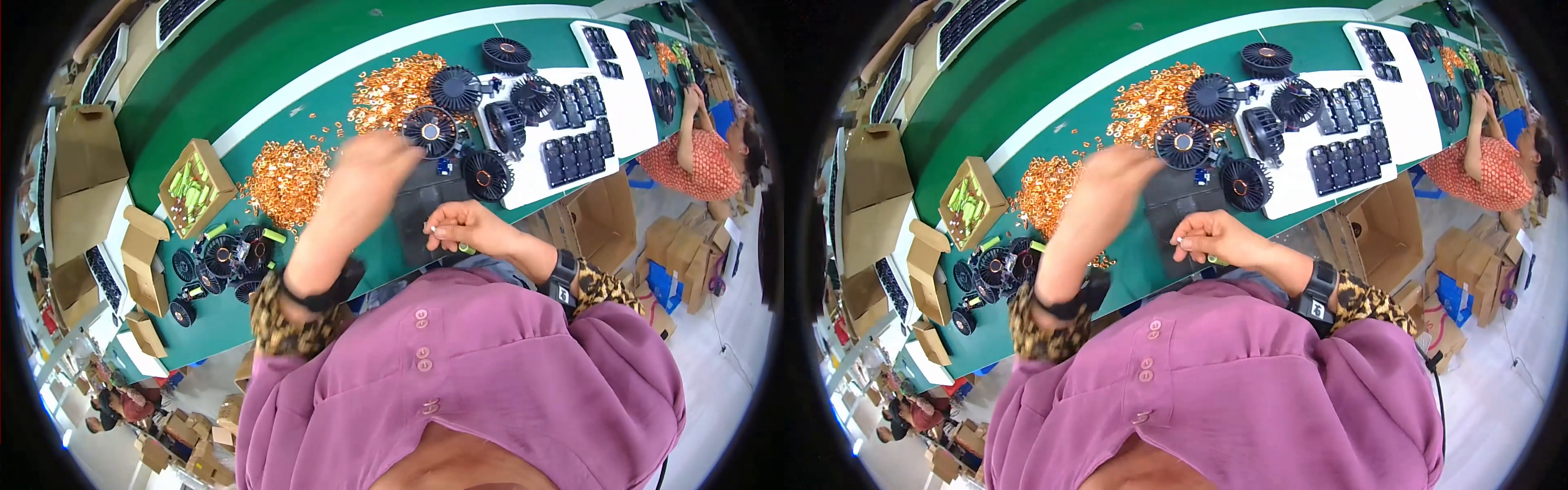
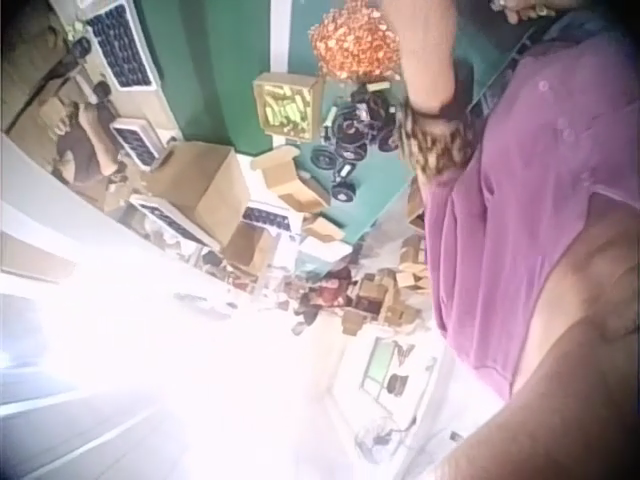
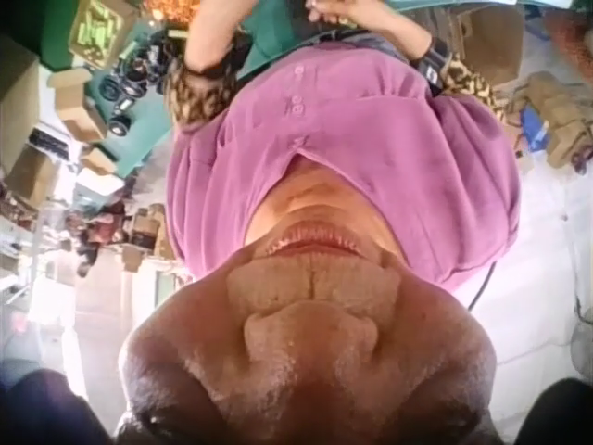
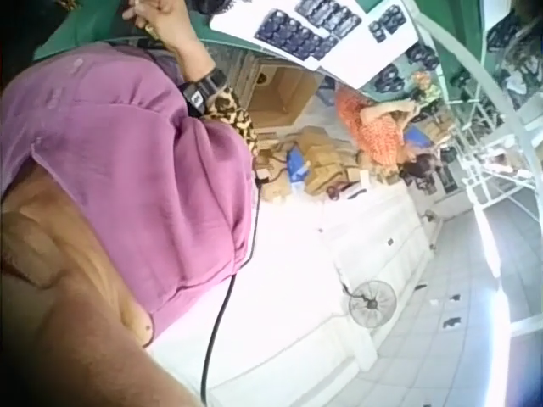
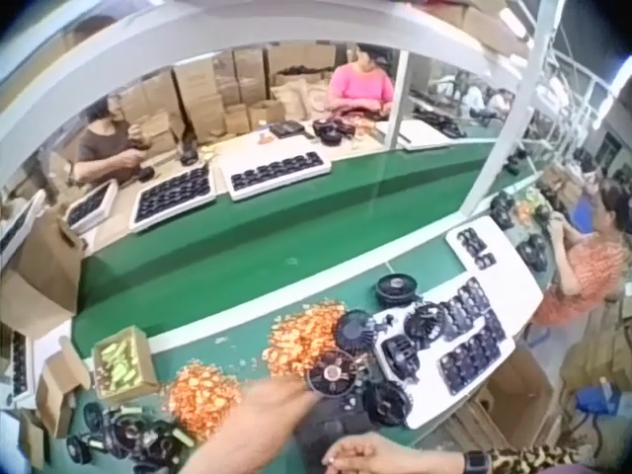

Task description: Assemble small portable fans by installing motors, blades, batteries, and covers.

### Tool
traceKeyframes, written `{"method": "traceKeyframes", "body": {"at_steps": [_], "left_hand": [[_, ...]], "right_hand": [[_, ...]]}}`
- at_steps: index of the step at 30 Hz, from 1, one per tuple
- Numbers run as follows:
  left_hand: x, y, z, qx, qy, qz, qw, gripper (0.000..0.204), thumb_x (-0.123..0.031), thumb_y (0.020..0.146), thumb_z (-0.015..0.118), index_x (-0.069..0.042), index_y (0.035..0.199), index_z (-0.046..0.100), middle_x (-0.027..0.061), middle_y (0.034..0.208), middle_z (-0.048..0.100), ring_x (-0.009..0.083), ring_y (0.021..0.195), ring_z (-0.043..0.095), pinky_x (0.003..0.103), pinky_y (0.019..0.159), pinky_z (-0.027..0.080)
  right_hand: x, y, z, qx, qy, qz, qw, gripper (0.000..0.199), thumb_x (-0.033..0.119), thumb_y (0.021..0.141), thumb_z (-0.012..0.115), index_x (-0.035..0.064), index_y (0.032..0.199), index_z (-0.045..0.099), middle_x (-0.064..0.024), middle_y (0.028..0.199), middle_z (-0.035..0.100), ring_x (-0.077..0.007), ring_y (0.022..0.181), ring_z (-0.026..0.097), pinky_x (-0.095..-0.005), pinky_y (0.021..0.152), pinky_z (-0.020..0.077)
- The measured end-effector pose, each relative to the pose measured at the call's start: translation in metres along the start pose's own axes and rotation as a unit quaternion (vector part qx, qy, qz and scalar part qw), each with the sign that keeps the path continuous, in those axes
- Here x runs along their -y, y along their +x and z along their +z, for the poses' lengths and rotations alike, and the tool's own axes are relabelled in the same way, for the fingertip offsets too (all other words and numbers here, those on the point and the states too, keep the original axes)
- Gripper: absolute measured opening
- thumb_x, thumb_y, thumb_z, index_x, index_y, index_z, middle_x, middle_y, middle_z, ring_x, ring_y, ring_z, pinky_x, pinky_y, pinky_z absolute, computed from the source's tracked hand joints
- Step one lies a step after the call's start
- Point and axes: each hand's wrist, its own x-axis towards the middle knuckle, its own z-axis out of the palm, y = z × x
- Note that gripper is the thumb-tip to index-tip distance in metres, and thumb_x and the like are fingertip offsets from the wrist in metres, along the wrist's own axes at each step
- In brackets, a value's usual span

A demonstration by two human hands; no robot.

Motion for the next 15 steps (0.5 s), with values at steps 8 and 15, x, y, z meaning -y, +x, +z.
{"method": "traceKeyframes", "body": {"at_steps": [8,15], "left_hand": [[-0.010,0.078,0.113,0.205,0.177,0.140,0.952,0.030,-0.013,0.074,0.055,-0.008,0.103,0.058,0.0092,0.096,0.057,0.0239,0.103,0.053,0.038,0.089,0.040],[0.019,0.040,0.027,-0.053,-0.028,-0.008,0.998,0.016,-0.005,0.070,0.066,-0.007,0.086,0.066,0.0090,0.093,0.056,0.0280,0.092,0.055,0.039,0.079,0.047]], "right_hand": [[-0.011,-0.024,-0.030,-0.012,-0.036,-0.059,0.998,0.017,0.015,0.093,0.052,0.0023,0.099,0.060,-0.0024,0.080,0.064,-0.0067,0.066,0.052,-0.0207,0.062,0.0428],[0.019,-0.012,-0.030,-0.062,-0.027,-0.107,0.992,0.015,0.012,0.091,0.054,0.0012,0.100,0.058,-0.0063,0.082,0.066,-0.0078,0.068,0.057,-0.0203,0.061,0.0437]]}}
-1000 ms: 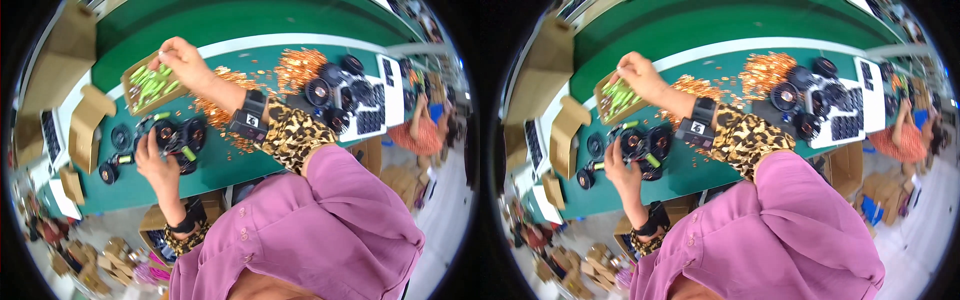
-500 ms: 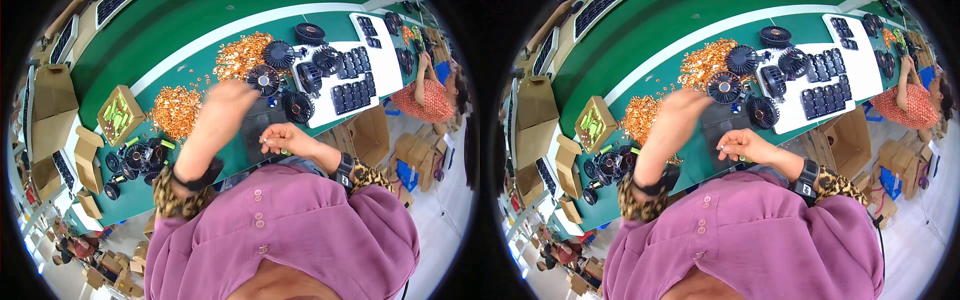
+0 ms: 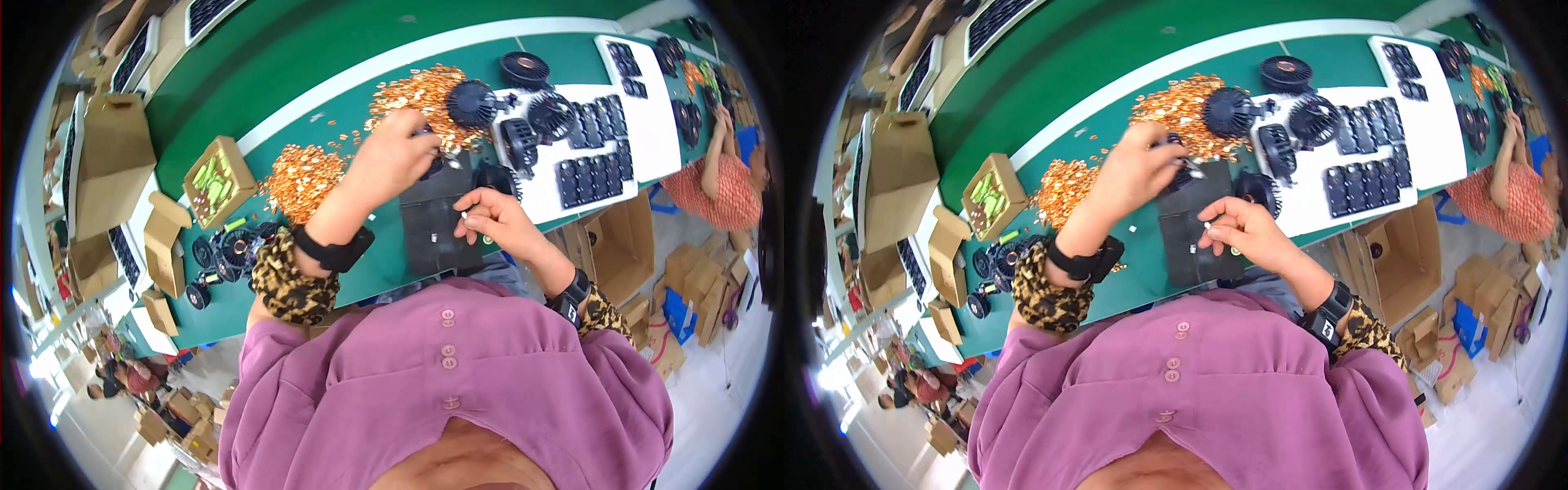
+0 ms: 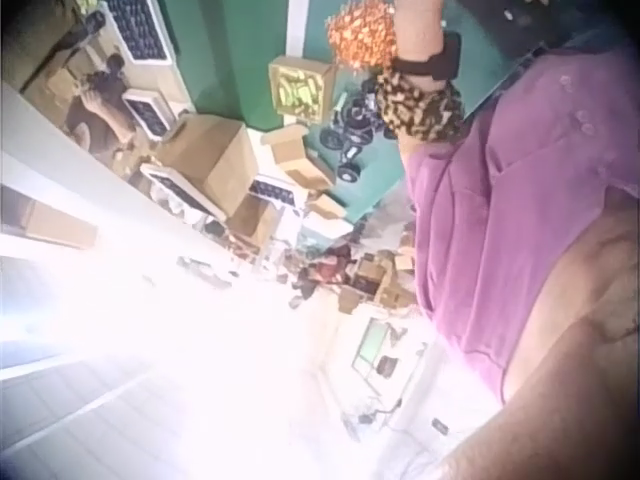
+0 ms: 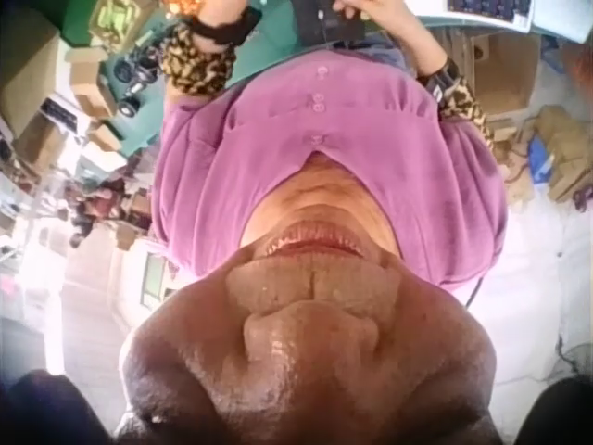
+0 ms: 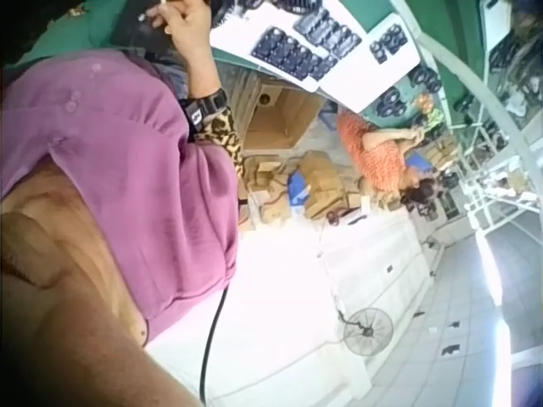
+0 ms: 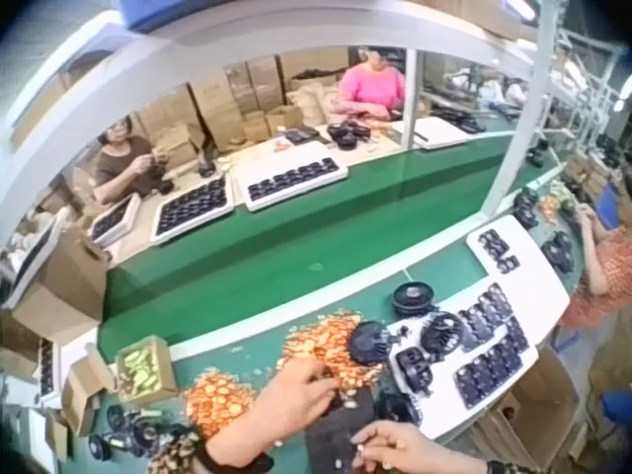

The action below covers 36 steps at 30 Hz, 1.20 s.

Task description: Assemble small portable fans by installing motors, blades, batteries, and covers.

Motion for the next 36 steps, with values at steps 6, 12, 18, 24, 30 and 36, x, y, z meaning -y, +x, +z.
{"method": "traceKeyframes", "body": {"at_steps": [6,12,18,24,30,36], "left_hand": [[0.002,-0.058,-0.061,-0.207,-0.168,-0.214,0.940,0.019,0.001,0.077,0.063,-0.005,0.094,0.066,0.0096,0.090,0.063,0.0241,0.086,0.062,0.032,0.077,0.049],[-0.002,-0.108,-0.094,-0.295,-0.135,-0.255,0.911,0.031,0.003,0.077,0.062,-0.007,0.107,0.064,0.0082,0.085,0.064,0.0214,0.081,0.062,0.030,0.075,0.049],[-0.001,-0.153,-0.104,-0.324,-0.194,-0.324,0.867,0.036,0.005,0.075,0.063,-0.004,0.109,0.062,0.0053,0.088,0.062,0.0143,0.082,0.059,0.026,0.076,0.047],[0.004,-0.180,-0.110,-0.378,-0.199,-0.325,0.843,0.031,0.002,0.073,0.063,-0.003,0.103,0.063,0.0081,0.084,0.063,0.0160,0.073,0.064,0.027,0.070,0.050],[0.007,-0.196,-0.104,-0.435,-0.317,-0.367,0.759,0.030,0.003,0.078,0.061,-0.002,0.107,0.062,0.0066,0.083,0.063,0.0107,0.071,0.062,0.024,0.066,0.049],[0.011,-0.205,-0.104,-0.420,-0.295,-0.383,0.768,0.029,0.004,0.079,0.061,-0.002,0.107,0.064,0.0064,0.084,0.064,0.0097,0.072,0.062,0.024,0.065,0.049]], "right_hand": [[0.027,0.066,0.050,-0.003,-0.018,-0.099,0.995,0.012,0.008,0.089,0.056,-0.0018,0.095,0.060,-0.0065,0.081,0.065,-0.0108,0.075,0.060,-0.0235,0.068,0.0472],[0.051,0.124,0.118,0.032,-0.133,-0.138,0.981,0.015,0.011,0.091,0.053,-0.0023,0.094,0.059,-0.0036,0.077,0.062,-0.0097,0.071,0.058,-0.0244,0.067,0.0477],[0.050,0.150,0.170,0.089,-0.124,-0.149,0.977,0.016,0.012,0.093,0.051,-0.0016,0.091,0.058,-0.0034,0.075,0.061,-0.0089,0.070,0.057,-0.0242,0.065,0.0481],[0.045,0.164,0.201,0.139,-0.140,-0.128,0.972,0.017,0.013,0.094,0.050,-0.0004,0.088,0.058,-0.0013,0.073,0.059,-0.0076,0.068,0.056,-0.0226,0.063,0.0468],[0.050,0.168,0.224,0.114,-0.147,-0.136,0.973,0.017,0.014,0.093,0.052,0.0003,0.084,0.058,-0.0012,0.069,0.057,-0.0070,0.062,0.052,-0.0217,0.057,0.0441],[0.049,0.172,0.228,0.148,-0.156,-0.112,0.970,0.019,0.015,0.092,0.052,0.0005,0.081,0.058,-0.0008,0.067,0.057,-0.0064,0.061,0.051,-0.0218,0.055,0.0434]]}}
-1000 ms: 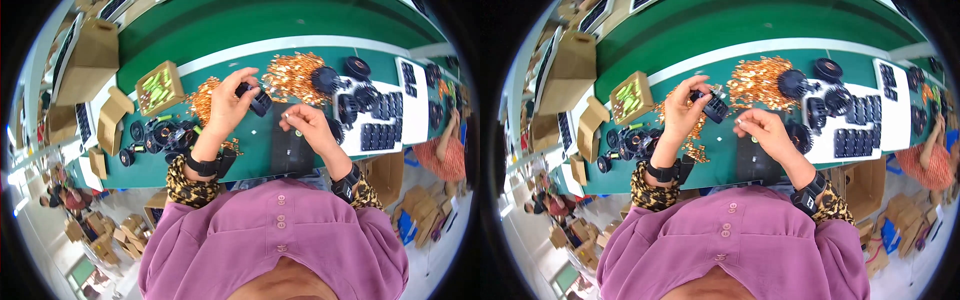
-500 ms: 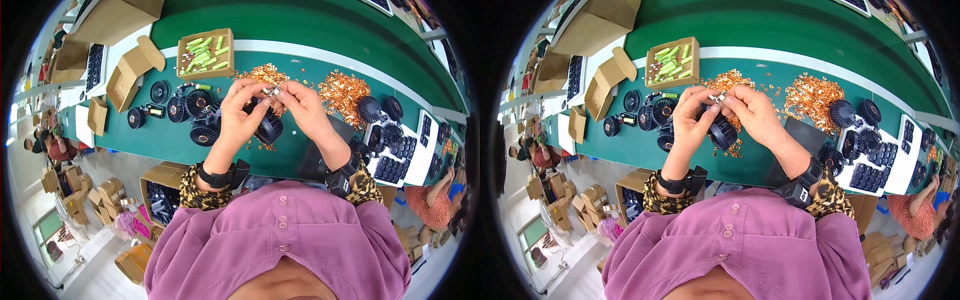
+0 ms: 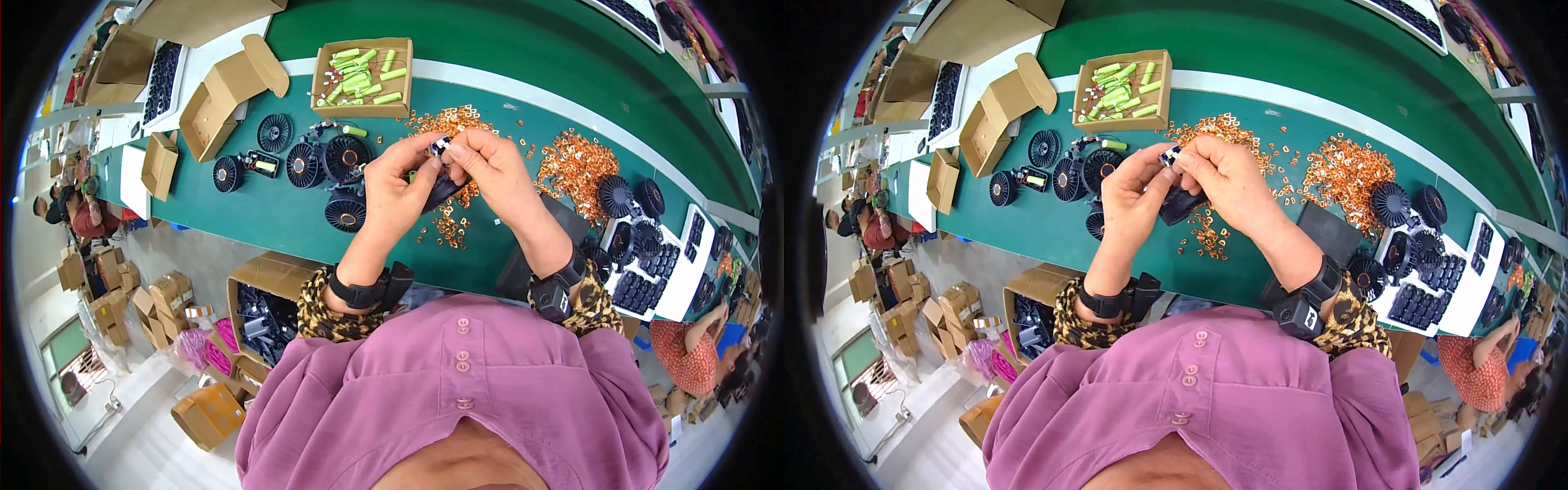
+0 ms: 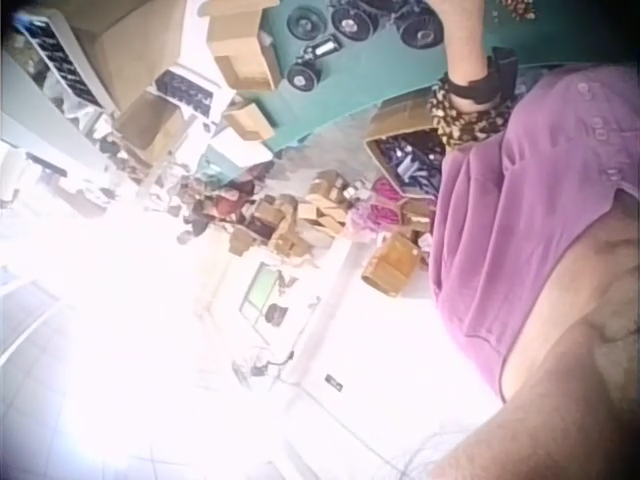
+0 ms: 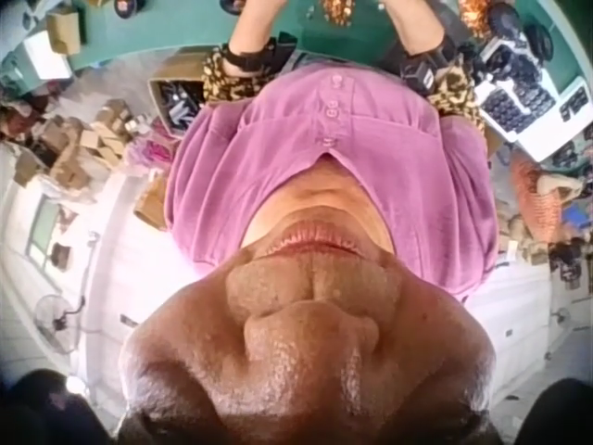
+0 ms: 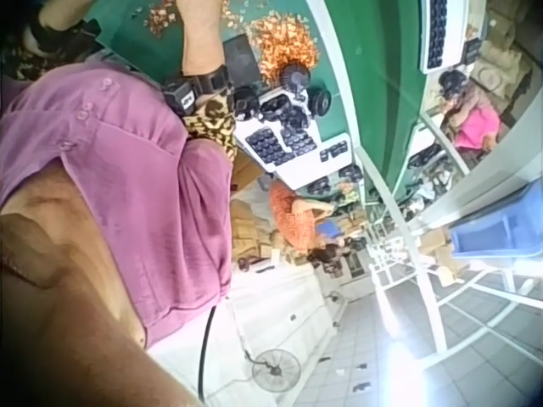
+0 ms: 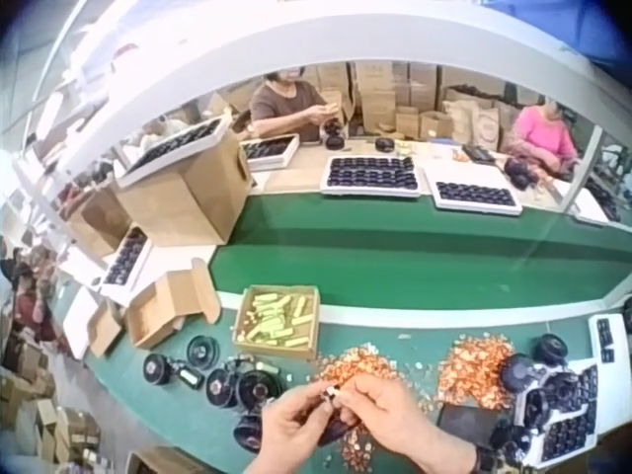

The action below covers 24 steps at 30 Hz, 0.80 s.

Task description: Assemble small portable fans by installing motors, blades, batteries, and covers.

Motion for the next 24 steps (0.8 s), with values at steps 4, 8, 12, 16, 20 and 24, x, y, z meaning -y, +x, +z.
{"method": "traceKeyframes", "body": {"at_steps": [4,8,12,16,20,24], "left_hand": [[-0.001,-0.001,0.004,-0.012,-0.001,0.014,1.000,0.029,0.004,0.078,0.062,-0.003,0.106,0.064,0.0073,0.086,0.065,0.0107,0.071,0.062,0.024,0.065,0.049],[-0.002,-0.002,0.005,-0.016,0.032,0.015,0.999,0.030,0.004,0.077,0.062,-0.004,0.105,0.065,0.0088,0.087,0.066,0.0125,0.072,0.062,0.025,0.065,0.049],[-0.011,0.000,0.009,-0.031,0.118,0.096,0.988,0.031,0.005,0.075,0.061,-0.005,0.104,0.065,0.0104,0.087,0.065,0.0173,0.072,0.064,0.027,0.064,0.050],[-0.009,0.004,0.010,-0.069,0.249,0.263,0.930,0.033,0.006,0.075,0.060,-0.007,0.105,0.065,0.0108,0.088,0.063,0.0229,0.070,0.063,0.031,0.063,0.052],[-0.008,0.005,0.005,-0.051,0.294,0.312,0.902,0.035,0.007,0.074,0.060,-0.007,0.106,0.064,0.0111,0.089,0.062,0.0248,0.069,0.062,0.031,0.060,0.052],[-0.014,-0.001,0.003,-0.032,0.250,0.249,0.935,0.035,0.008,0.074,0.059,-0.007,0.104,0.065,0.0112,0.087,0.062,0.0242,0.070,0.063,0.030,0.060,0.052]], "right_hand": [[-0.001,0.001,0.001,0.000,0.031,0.010,0.999,0.020,0.016,0.093,0.053,0.0009,0.081,0.059,-0.0011,0.067,0.057,-0.0064,0.061,0.051,-0.0216,0.055,0.0432],[0.001,0.000,0.001,0.004,0.025,0.023,0.999,0.021,0.018,0.093,0.053,0.0008,0.082,0.059,-0.0003,0.068,0.056,-0.0069,0.062,0.050,-0.0212,0.057,0.0424],[0.002,-0.002,0.001,0.002,0.059,0.056,0.997,0.022,0.019,0.093,0.054,0.0002,0.083,0.060,-0.0001,0.067,0.055,-0.0076,0.062,0.050,-0.0209,0.057,0.0410],[0.002,-0.005,0.000,-0.010,0.097,0.079,0.992,0.020,0.017,0.092,0.053,0.0012,0.082,0.061,-0.0018,0.067,0.057,-0.0077,0.058,0.051,-0.0216,0.054,0.0432],[0.001,-0.007,0.000,-0.002,0.153,0.118,0.981,0.019,0.016,0.092,0.053,0.0008,0.082,0.059,-0.0021,0.066,0.056,-0.0088,0.056,0.051,-0.0219,0.053,0.0430],[0.001,-0.006,0.005,-0.033,0.130,0.089,0.987,0.013,0.012,0.091,0.055,0.0011,0.084,0.053,-0.0039,0.065,0.057,-0.0098,0.055,0.052,-0.0229,0.052,0.0439]]}}
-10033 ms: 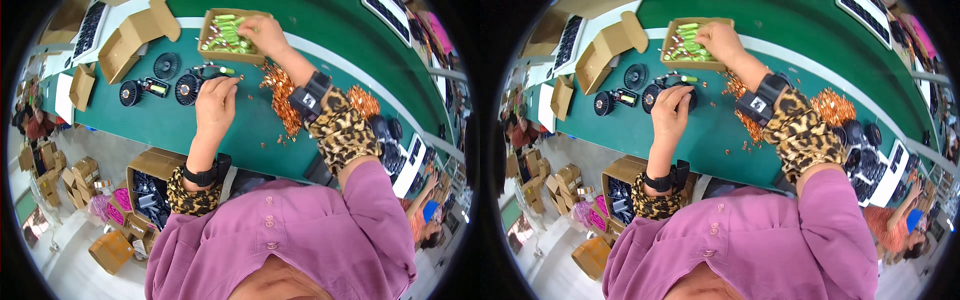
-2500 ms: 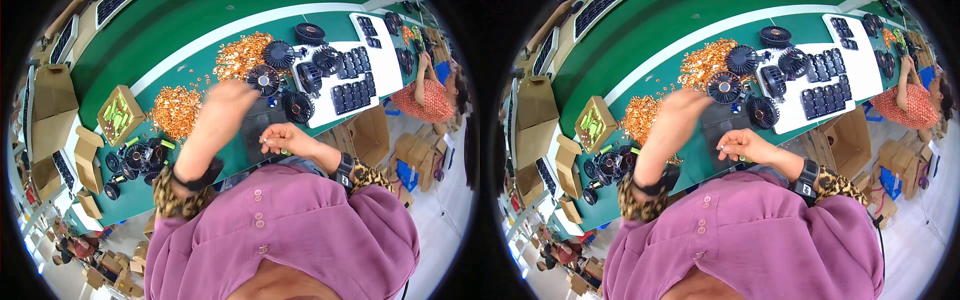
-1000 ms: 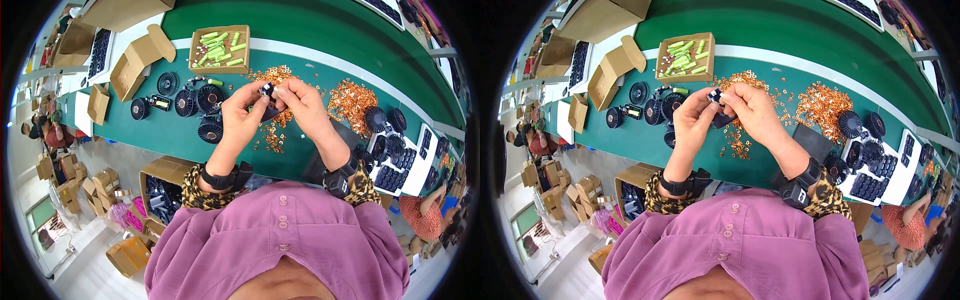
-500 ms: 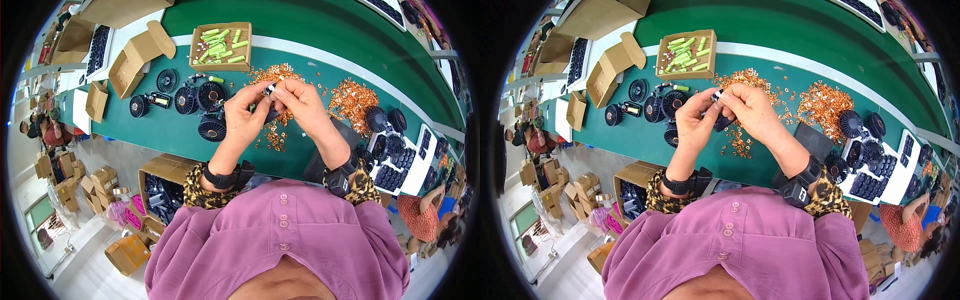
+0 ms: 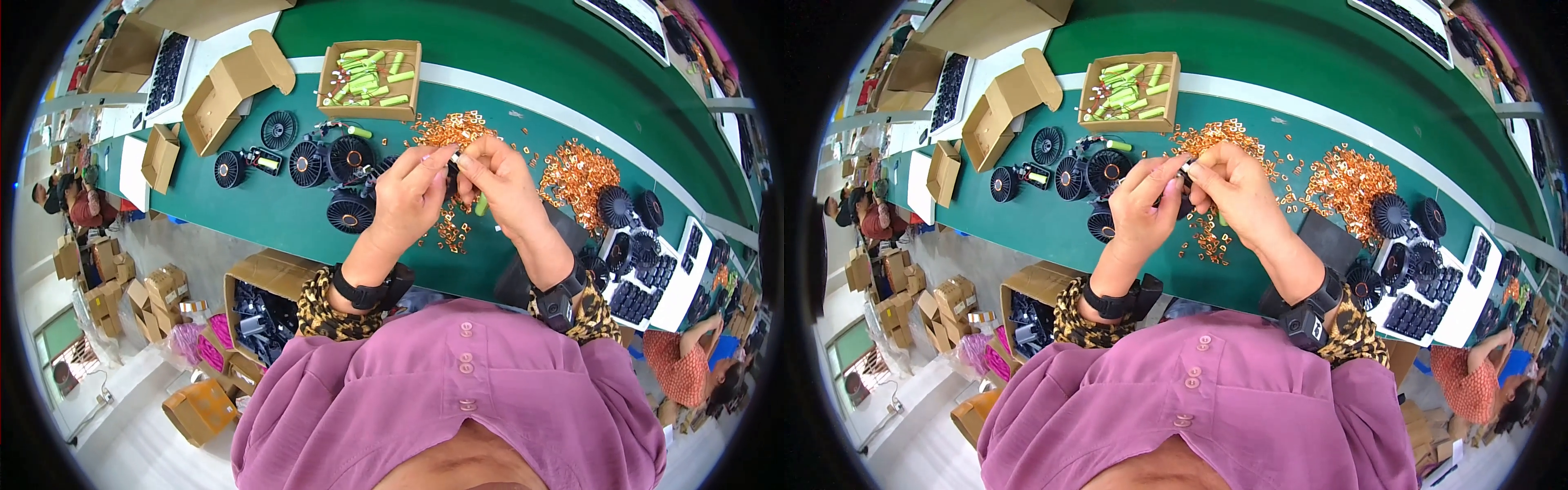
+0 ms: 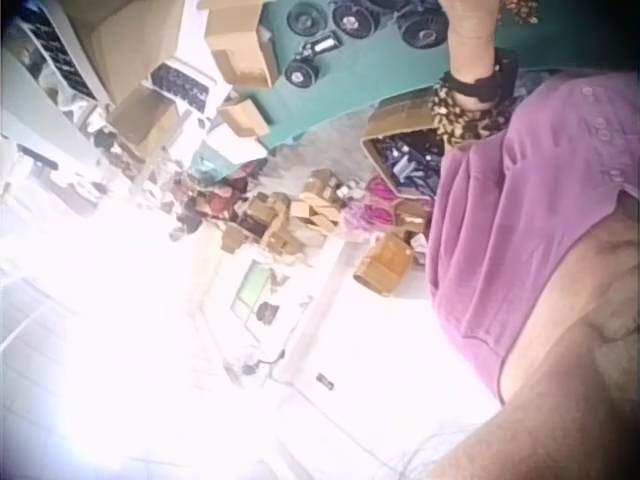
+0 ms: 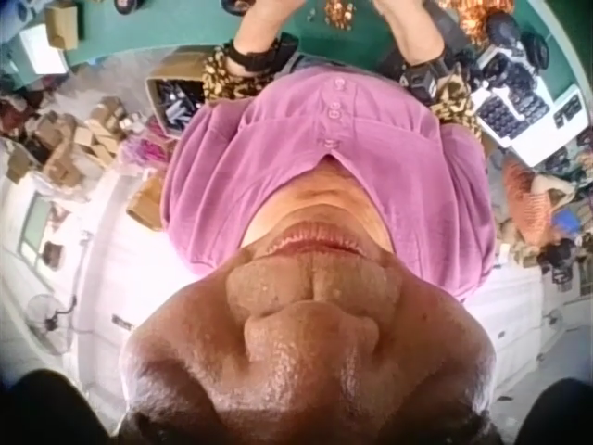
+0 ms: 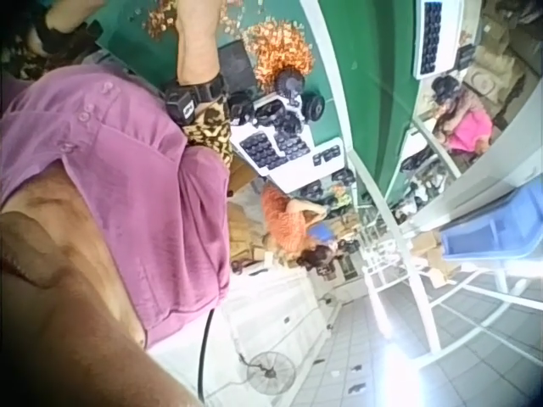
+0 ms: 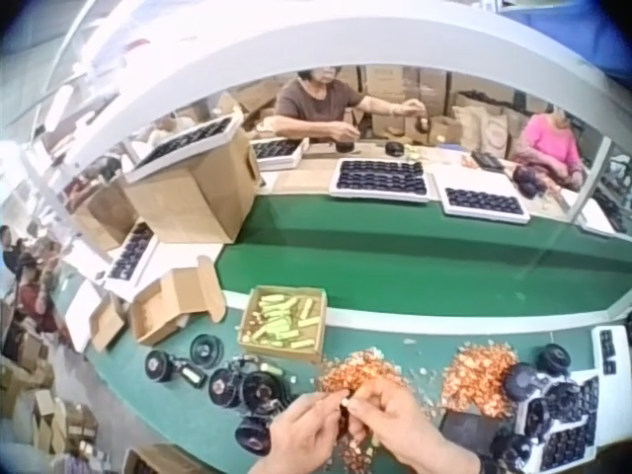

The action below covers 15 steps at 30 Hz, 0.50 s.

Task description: Assemble small portable fans by installing motors, blades, batteries, and covers.

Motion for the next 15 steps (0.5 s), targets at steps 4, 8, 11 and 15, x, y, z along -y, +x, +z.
{"method": "traceKeyframes", "body": {"at_steps": [4,8,11,15], "left_hand": [[0.010,-0.006,-0.003,-0.006,-0.009,-0.054,0.998,0.033,0.007,0.074,0.059,-0.006,0.103,0.066,0.0106,0.086,0.064,0.0202,0.071,0.063,0.028,0.062,0.051],[0.019,-0.023,-0.009,-0.007,-0.205,-0.236,0.950,0.034,0.006,0.079,0.056,-0.005,0.111,0.061,0.0066,0.083,0.063,0.0107,0.068,0.061,0.025,0.062,0.049],[0.028,-0.030,-0.005,-0.013,-0.338,-0.344,0.876,0.036,0.005,0.081,0.055,-0.007,0.116,0.058,0.0012,0.075,0.061,0.0040,0.064,0.058,0.024,0.062,0.048],[0.043,-0.044,-0.004,0.077,-0.265,-0.389,0.879,0.035,0.004,0.080,0.055,-0.006,0.114,0.059,0.0056,0.079,0.061,0.0102,0.063,0.061,0.027,0.061,0.049]], "right_hand": [[-0.002,0.014,0.007,0.030,-0.048,-0.006,0.998,0.014,0.012,0.091,0.056,0.0018,0.083,0.050,-0.0055,0.066,0.058,-0.0104,0.056,0.054,-0.0242,0.052,0.0453],[-0.002,0.063,0.001,0.087,-0.189,-0.062,0.976,0.027,0.026,0.084,0.067,0.0026,0.077,0.054,-0.0042,0.066,0.059,-0.0098,0.062,0.058,-0.0262,0.056,0.0469],[-0.018,0.126,0.009,-0.002,-0.521,-0.242,0.819,0.028,0.031,0.074,0.071,0.0079,0.088,0.066,-0.0071,0.084,0.064,-0.0232,0.086,0.059,-0.0393,0.074,0.0436],[-0.057,0.189,0.039,-0.081,-0.655,-0.356,0.662,0.028,0.031,0.074,0.071,0.0104,0.094,0.069,-0.0067,0.089,0.064,-0.0248,0.093,0.057,-0.0392,0.080,0.0436]]}}
